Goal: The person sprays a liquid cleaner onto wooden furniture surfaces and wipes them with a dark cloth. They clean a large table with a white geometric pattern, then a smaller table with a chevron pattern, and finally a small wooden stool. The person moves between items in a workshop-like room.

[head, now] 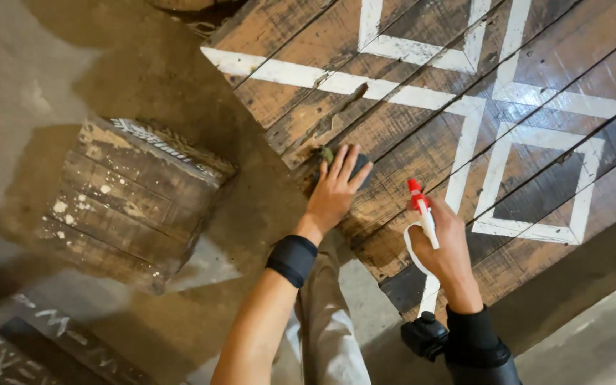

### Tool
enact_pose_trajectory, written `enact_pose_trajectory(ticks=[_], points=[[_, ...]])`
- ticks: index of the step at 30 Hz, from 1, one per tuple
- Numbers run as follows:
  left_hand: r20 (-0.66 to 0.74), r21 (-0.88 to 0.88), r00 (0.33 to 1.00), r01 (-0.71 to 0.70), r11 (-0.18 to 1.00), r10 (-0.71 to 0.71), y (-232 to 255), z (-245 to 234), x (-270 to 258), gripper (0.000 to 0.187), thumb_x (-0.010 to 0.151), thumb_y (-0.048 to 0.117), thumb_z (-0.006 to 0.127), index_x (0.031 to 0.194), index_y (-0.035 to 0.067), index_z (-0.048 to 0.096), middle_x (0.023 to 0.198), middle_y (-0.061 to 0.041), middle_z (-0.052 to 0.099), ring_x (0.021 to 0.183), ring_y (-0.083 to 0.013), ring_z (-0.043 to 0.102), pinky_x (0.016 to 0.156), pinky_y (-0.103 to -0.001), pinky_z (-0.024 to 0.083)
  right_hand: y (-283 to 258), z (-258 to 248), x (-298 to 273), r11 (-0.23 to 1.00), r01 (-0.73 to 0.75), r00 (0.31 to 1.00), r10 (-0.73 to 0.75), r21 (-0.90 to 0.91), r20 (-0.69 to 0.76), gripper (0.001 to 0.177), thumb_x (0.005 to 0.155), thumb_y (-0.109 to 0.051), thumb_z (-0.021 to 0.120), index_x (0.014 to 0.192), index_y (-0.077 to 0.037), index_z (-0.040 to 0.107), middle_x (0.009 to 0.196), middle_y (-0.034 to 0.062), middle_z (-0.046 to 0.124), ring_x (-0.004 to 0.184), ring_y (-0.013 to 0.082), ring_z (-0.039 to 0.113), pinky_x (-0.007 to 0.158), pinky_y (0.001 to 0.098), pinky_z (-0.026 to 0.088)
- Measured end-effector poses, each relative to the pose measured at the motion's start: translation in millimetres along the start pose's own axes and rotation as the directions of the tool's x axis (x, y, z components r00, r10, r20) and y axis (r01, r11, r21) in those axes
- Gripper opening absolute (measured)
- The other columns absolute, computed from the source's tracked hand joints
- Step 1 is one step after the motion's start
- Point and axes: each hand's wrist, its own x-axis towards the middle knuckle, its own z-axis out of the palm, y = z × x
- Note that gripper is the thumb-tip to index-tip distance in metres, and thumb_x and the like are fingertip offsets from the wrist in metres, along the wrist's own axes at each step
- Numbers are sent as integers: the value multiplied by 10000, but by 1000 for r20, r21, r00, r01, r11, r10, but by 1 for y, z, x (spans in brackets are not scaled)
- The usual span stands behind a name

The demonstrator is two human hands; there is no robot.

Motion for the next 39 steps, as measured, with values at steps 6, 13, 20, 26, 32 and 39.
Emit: enact_pose_trajectory(ticks=[6,13,20,26,32,39], points=[[141,-151,978,-134,979,156,-19,-9,-13,680,943,-5,534,1569,230,416,1717,-109,211,1570,-371,232,1143,-639,363,14,-20,35,998,-36,999,37,55,-18,350,719,0,637,1067,-27,668,862,207,598,814,453,625,706,486,497],[414,-93,905,-67,993,100,-6,-27,34,950,794,-137,532,1599,341,371,1729,-61,135,1592,-369,160,1169,-623,343,54,-75,65,964,-232,963,247,127,-109,278,774,5,628,1050,-24,645,860,185,638,811,403,651,719,438,514],[404,-76,899,-150,986,168,16,3,151,890,830,-121,517,1571,355,387,1717,-80,78,1563,-445,98,1127,-718,289,79,-96,64,979,-144,953,177,145,-246,388,791,33,571,1166,-34,646,1018,190,659,941,399,666,819,428,530],[282,-148,915,-255,955,288,19,8,208,798,879,-60,519,1575,315,405,1719,-87,139,1573,-416,162,1145,-721,297,85,-71,62,984,-173,982,176,44,-63,453,668,-30,670,1117,12,626,965,216,633,927,458,622,797,505,510],[316,-202,916,-189,961,247,-4,-22,133,802,887,-86,502,1600,265,394,1725,-140,182,1585,-405,180,1182,-674,304,81,-48,64,964,-266,960,266,8,-83,349,722,-36,665,1064,20,629,929,206,627,920,451,610,818,514,490],[430,-236,849,-223,946,308,-5,-25,160,841,828,-68,519,1586,252,347,1705,-165,127,1560,-444,154,1136,-688,308,65,-73,106,967,-255,960,254,7,-121,351,736,-53,679,1075,27,631,914,197,635,908,446,610,769,527,474]])
